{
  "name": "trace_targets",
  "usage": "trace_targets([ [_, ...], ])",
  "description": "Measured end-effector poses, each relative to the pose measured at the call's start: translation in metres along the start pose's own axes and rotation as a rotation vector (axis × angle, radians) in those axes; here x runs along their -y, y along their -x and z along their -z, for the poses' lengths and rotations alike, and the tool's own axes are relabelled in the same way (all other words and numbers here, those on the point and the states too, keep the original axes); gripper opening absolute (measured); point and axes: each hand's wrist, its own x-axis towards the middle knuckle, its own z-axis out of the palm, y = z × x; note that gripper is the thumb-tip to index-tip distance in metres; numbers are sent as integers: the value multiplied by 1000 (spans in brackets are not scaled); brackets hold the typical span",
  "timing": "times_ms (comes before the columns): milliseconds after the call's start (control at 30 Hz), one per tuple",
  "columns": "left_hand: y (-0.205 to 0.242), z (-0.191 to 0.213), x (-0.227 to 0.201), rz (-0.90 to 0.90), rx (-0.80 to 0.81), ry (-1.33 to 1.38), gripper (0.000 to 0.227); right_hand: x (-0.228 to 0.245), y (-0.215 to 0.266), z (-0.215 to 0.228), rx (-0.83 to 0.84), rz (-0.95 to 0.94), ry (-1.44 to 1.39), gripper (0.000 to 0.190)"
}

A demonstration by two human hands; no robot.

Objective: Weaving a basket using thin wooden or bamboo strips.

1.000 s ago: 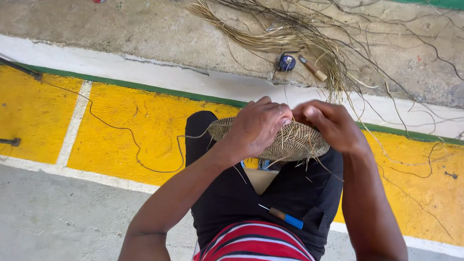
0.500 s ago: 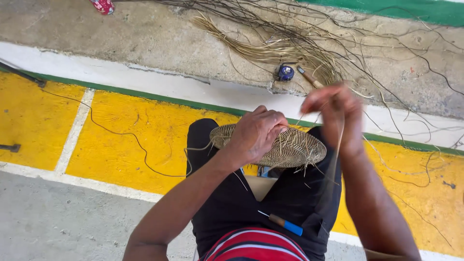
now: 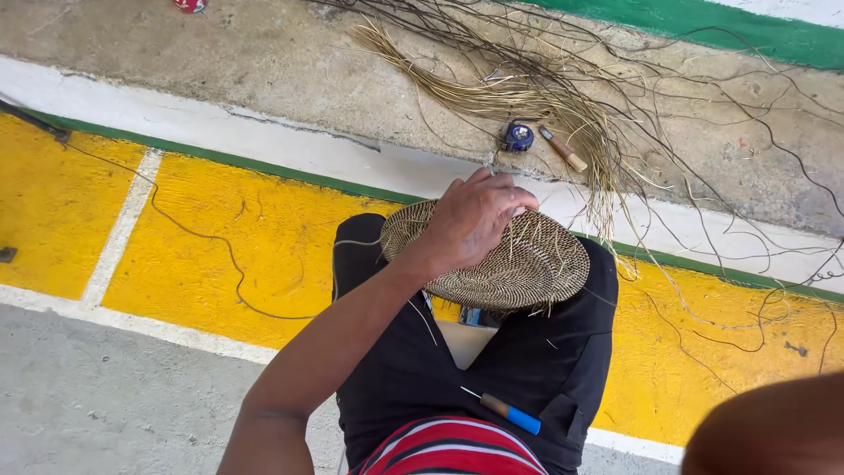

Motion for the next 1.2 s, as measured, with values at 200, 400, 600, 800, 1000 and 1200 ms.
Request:
trace_targets([
  [200, 8, 2, 3, -51, -51, 39, 21, -126, 59, -51, -61, -103, -2, 40],
  [400, 6, 6, 2, -20, -51, 21, 21, -152, 48, -49, 115, 108, -130, 14],
  [600, 11, 14, -6, -71, -87, 138, 30, -149, 38, -50, 16, -57, -339, 10],
  [800, 16, 13, -6, -83, -107, 157, 26, -154, 24, -59, -55, -56, -509, 14],
  [1000, 17, 7, -5, -69, -123, 118, 21, -133, 29, -73, -46, -134, -68, 22],
  [1200, 16, 7, -9, -88, -56, 17, 19, -135, 39, -74, 76, -26, 357, 12],
])
